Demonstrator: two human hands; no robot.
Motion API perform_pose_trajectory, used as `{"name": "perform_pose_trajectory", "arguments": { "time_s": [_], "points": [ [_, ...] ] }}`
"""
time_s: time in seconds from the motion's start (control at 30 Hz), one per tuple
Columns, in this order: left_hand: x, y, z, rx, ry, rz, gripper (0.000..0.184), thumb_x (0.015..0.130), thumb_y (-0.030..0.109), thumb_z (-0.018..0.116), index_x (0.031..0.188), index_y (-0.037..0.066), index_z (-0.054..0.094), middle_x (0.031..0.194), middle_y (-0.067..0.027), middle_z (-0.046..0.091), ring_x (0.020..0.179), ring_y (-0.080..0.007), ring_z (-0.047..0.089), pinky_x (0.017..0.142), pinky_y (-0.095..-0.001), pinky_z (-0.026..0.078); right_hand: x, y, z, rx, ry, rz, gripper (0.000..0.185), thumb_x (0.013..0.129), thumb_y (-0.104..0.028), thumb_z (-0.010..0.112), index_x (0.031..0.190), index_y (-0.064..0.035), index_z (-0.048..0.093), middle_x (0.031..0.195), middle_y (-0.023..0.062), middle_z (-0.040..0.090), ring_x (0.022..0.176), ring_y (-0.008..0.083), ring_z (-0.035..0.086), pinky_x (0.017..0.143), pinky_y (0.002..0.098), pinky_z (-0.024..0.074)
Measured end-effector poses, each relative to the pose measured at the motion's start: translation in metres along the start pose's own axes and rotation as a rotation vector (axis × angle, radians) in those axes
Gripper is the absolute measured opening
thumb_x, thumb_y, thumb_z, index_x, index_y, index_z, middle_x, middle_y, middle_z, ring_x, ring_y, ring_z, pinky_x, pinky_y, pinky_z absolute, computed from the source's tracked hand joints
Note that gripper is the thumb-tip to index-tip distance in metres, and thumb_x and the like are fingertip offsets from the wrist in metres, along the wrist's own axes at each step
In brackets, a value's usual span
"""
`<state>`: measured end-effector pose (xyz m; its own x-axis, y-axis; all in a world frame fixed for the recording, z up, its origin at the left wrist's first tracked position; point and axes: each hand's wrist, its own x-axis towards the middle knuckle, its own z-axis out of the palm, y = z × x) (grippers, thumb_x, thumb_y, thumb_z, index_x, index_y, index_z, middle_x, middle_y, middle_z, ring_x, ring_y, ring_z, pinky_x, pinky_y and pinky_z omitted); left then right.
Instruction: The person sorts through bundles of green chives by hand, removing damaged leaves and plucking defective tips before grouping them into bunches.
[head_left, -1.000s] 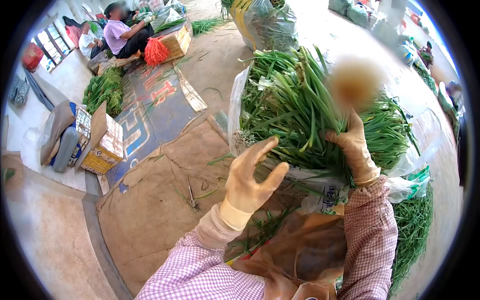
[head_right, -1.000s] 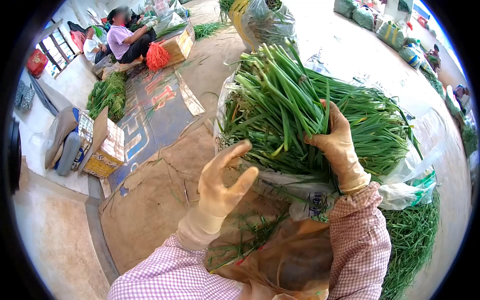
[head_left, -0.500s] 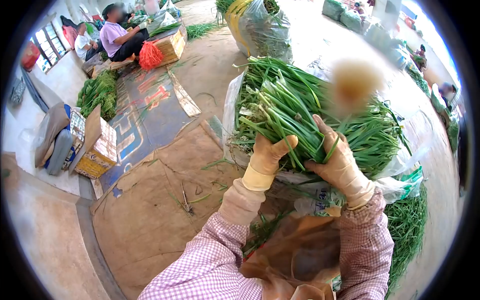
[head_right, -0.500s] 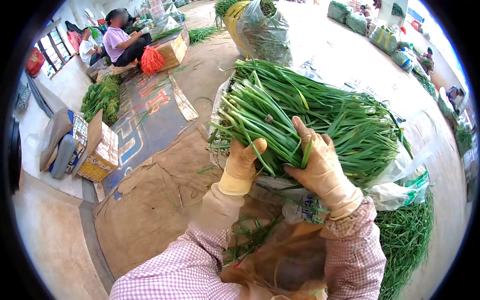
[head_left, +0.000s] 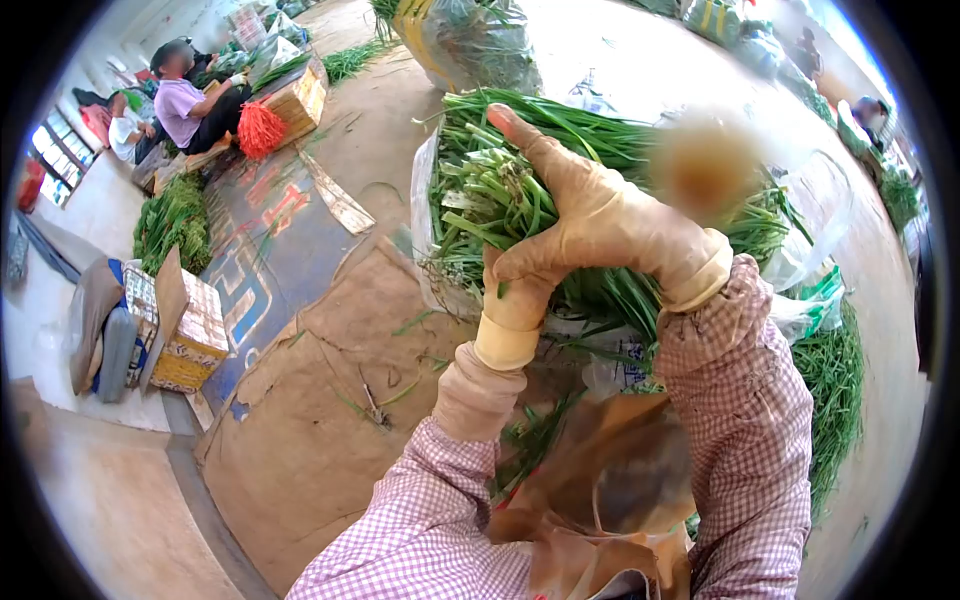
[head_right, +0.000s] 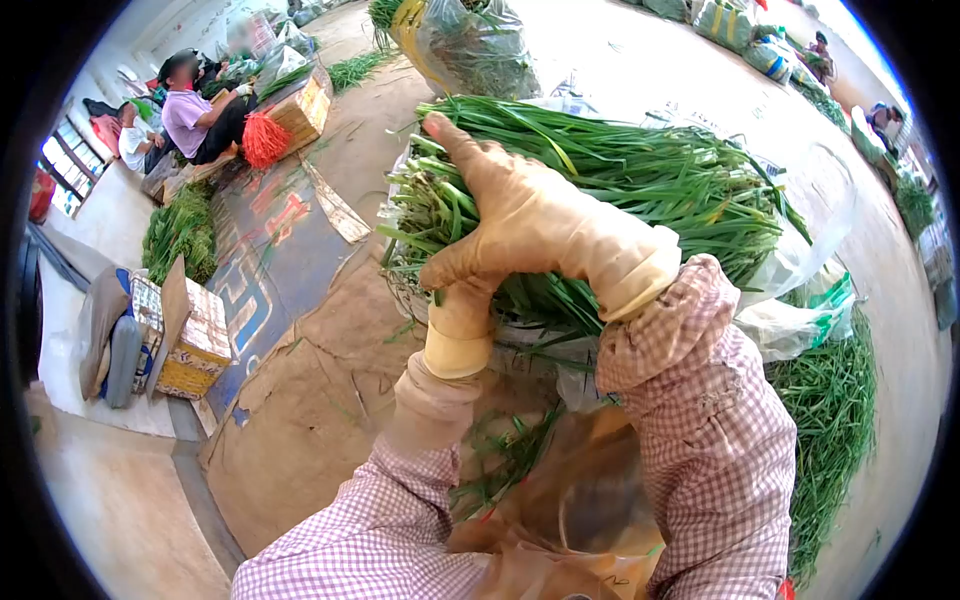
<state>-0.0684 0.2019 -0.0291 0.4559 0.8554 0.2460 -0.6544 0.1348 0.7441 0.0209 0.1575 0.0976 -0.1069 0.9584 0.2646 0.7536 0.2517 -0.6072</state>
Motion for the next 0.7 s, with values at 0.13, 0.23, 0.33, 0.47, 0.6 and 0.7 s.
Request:
{"name": "perform_pose_trajectory", "arguments": {
  "time_s": [0.13, 0.23, 0.33, 0.47, 0.6, 0.7],
  "points": [
    [-0.009, 0.015, -0.004, 0.066, -0.051, -0.001, 0.056, 0.074, 0.013, 0.079, 0.123, 0.002, 0.057, 0.121, -0.0106, 0.060, 0.109, -0.0233, 0.059, 0.097, -0.0358, 0.046, 0.004, 0.007, 0.014, 0.016, 0.234, -0.130, 0.088, 0.067, -0.016, 0.084, 0.142, -0.0077, 0.039, 0.115, 0.0137, 0.064, 0.104, 0.0225, 0.061, 0.095, 0.0323, 0.0474],
    [-0.009, 0.025, 0.001, 0.111, -0.082, 0.003, 0.055, 0.074, 0.012, 0.079, 0.123, 0.002, 0.057, 0.123, -0.0117, 0.060, 0.111, -0.0244, 0.058, 0.099, -0.0363, 0.045, 0.006, 0.019, 0.008, 0.271, 0.159, 0.015, 0.082, 0.070, -0.008, 0.082, 0.141, -0.0088, 0.041, 0.113, 0.0079, 0.064, 0.104, 0.0153, 0.059, 0.093, 0.0311, 0.0479],
    [-0.004, 0.027, 0.008, 0.776, -0.141, 0.159, 0.066, 0.074, 0.021, 0.080, 0.129, 0.000, 0.051, 0.126, -0.0180, 0.058, 0.119, -0.0281, 0.054, 0.101, -0.0367, 0.043, -0.004, 0.014, 0.000, 0.368, 0.080, 0.076, 0.081, 0.070, -0.004, 0.081, 0.140, -0.0106, 0.041, 0.111, 0.0038, 0.064, 0.102, 0.0110, 0.058, 0.092, 0.0289, 0.0475],
    [-0.007, 0.022, 0.036, 1.077, -0.054, 0.292, 0.076, 0.071, 0.026, 0.082, 0.132, -0.001, 0.046, 0.126, -0.0198, 0.056, 0.118, -0.0300, 0.054, 0.100, -0.0373, 0.044, -0.015, 0.004, -0.007, 0.250, 0.074, 0.046, 0.086, 0.067, -0.006, 0.083, 0.141, -0.0125, 0.040, 0.105, 0.0019, 0.064, 0.097, 0.0106, 0.058, 0.089, 0.0278, 0.0473],
    [-0.013, 0.012, 0.053, 1.172, -0.022, 0.334, 0.086, 0.068, 0.031, 0.083, 0.135, -0.003, 0.041, 0.127, -0.0216, 0.054, 0.117, -0.0319, 0.055, 0.099, -0.0379, 0.044, -0.015, 0.011, -0.012, 0.423, 0.200, 0.103, 0.070, 0.067, -0.006, 0.080, 0.129, -0.0067, 0.049, 0.101, 0.0045, 0.066, 0.093, 0.0133, 0.061, 0.086, 0.0281, 0.0500],
    [-0.013, 0.009, 0.049, 1.115, -0.081, 0.326, 0.089, 0.066, 0.035, 0.084, 0.134, -0.004, 0.040, 0.126, -0.0248, 0.052, 0.119, -0.0368, 0.052, 0.099, -0.0386, 0.043, -0.018, 0.022, -0.011, 0.437, 0.339, 0.139, 0.051, 0.068, -0.001, 0.076, 0.116, -0.0031, 0.058, 0.096, 0.0041, 0.067, 0.085, 0.0123, 0.063, 0.079, 0.0270, 0.0527]
  ]
}}
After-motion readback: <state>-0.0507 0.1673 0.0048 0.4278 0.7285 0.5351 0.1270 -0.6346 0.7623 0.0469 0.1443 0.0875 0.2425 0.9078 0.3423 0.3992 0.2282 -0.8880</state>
